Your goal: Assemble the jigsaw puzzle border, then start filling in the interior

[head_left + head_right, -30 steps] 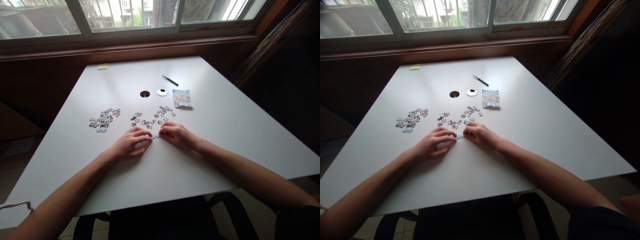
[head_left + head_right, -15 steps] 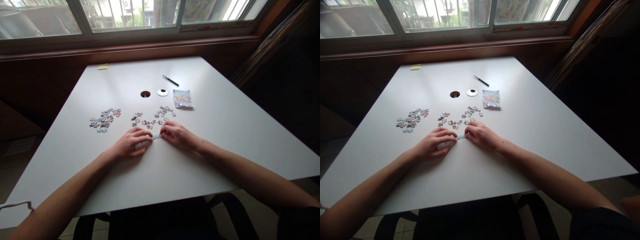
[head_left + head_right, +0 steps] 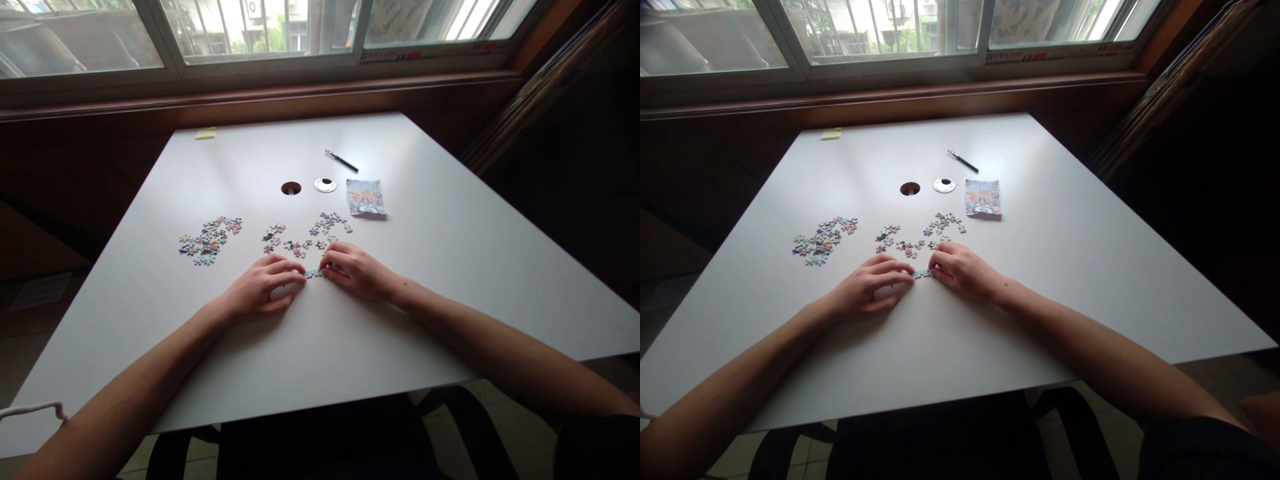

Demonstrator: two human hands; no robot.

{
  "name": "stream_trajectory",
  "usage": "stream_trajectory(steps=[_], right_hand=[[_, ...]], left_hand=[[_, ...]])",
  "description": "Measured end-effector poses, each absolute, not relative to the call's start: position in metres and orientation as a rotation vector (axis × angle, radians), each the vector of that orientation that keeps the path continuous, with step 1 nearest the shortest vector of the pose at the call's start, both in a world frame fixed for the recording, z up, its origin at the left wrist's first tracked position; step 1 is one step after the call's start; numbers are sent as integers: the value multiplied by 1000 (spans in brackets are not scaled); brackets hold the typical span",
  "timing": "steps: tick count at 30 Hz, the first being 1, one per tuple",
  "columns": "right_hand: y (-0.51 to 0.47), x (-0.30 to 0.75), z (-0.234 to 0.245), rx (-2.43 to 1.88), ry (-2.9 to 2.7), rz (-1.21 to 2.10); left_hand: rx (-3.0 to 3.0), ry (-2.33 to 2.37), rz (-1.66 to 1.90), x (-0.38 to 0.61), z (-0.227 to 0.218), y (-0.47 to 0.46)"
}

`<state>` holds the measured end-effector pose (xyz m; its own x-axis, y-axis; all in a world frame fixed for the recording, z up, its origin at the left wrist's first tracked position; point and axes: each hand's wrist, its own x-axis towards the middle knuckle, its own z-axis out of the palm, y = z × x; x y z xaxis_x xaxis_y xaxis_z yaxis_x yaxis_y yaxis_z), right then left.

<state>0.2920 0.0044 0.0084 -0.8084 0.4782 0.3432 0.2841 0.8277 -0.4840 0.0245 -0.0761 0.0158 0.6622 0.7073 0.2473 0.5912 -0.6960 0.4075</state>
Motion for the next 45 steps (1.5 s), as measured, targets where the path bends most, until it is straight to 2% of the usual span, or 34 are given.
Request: stream_trajectory(steps=[21, 45], right_hand=[[5, 294, 9, -385, -2583, 460], [4, 292, 9, -390, -2629, 363]], left_hand=[[2583, 1051, 563, 25, 18, -76], [2585, 1060, 575, 24, 16, -76]])
